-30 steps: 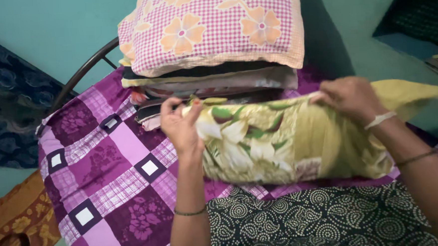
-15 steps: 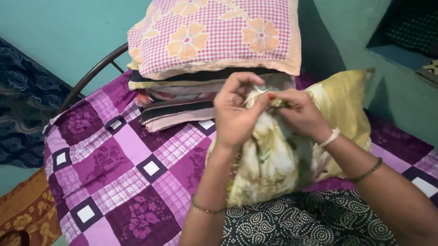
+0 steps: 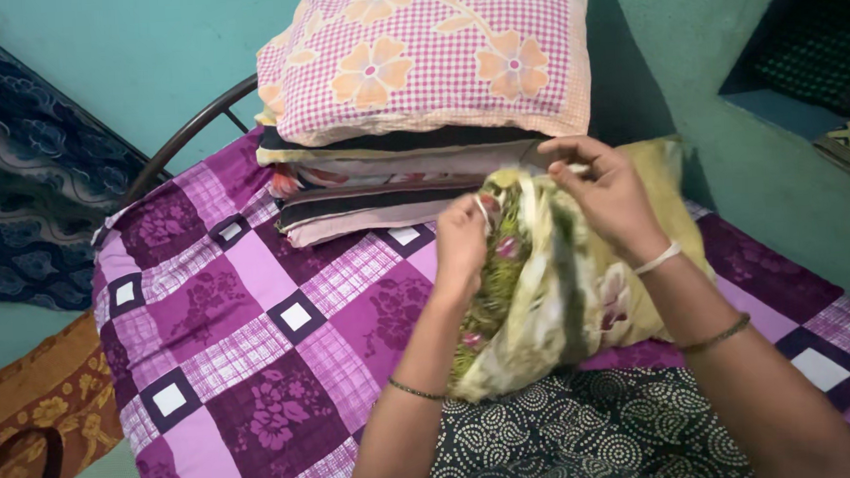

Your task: The person folds a pink checkered pillowcase and places it on a stack of linens. Then, the person takes a green patterned pillow, inserts it into a yellow floral pillowcase, and folds the covered pillow neatly before placing it on the stack.

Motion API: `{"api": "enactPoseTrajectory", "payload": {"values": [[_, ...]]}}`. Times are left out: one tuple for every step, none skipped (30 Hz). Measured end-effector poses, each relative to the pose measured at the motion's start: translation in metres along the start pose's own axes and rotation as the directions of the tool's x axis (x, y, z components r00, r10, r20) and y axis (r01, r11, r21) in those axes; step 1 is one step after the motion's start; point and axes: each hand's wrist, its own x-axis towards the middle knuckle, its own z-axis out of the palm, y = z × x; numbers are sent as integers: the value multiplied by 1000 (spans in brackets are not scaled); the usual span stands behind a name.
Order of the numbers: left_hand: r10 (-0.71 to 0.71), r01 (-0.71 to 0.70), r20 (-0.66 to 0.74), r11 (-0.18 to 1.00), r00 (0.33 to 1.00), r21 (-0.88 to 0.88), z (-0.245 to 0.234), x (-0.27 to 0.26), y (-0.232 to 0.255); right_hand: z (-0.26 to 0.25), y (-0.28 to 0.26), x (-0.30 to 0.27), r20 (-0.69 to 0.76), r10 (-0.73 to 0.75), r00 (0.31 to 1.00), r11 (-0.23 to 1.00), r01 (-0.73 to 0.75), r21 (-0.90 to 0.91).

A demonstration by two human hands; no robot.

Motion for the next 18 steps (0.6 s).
{"api": "enactPoseTrajectory", "payload": {"values": [[-60,59,-22,996,998,-63,-1,5,4,5,1,-6,14,18,1000,1000,-18,21],[-121,115,-41,985,992,-127,-5,11,9,12,2,-13,73,11,997,1000,-10,-4],[-183,169,-58,967,981,-191,-9,15,13,21,4,-21,134,4,991,1000,-1,-26],[-135,123,-34,965,990,-231,-13,17,16,31,7,-31,195,0,981,999,10,-47],[-83,77,-11,959,996,-272,-16,19,19,43,11,-41,198,-68,978,987,95,-130],[-31,32,9,949,999,-313,-20,20,21,56,16,-51,207,-135,969,961,179,-211],[23,-14,29,967,999,-254,-22,19,21,66,22,-55,222,-199,955,922,259,-288],[74,-63,52,979,996,-194,-24,18,20,73,29,-56,158,-260,953,902,298,-311],[124,-112,80,984,989,-135,-27,16,19,79,35,-53,93,-322,942,880,334,-337],[119,-109,89,988,989,-112,-30,15,19,82,41,-49,29,-383,923,856,367,-365],[114,-105,98,990,989,-89,-35,12,20,81,46,-38,12,-171,985,967,170,-189],[109,-102,108,993,988,-65,-40,9,22,78,49,-25,39,49,998,999,-49,-7],[99,-99,83,995,992,-11,-45,5,25,76,50,-12,107,258,960,948,-273,166],[91,-94,58,995,994,44,-52,0,29,74,49,-1,122,281,952,916,-304,262],[86,-89,32,991,996,97,-56,-5,33,71,45,11,139,300,944,875,-330,353],[99,-100,12,983,995,153,-59,-10,36,71,41,23,158,317,935,825,-354,441],[109,-105,-7,972,994,210,-61,-19,35,77,36,32,170,301,939,832,-345,434],[120,-109,-25,958,992,266,-62,-25,31,85,32,41,182,284,941,840,-336,427]]}}
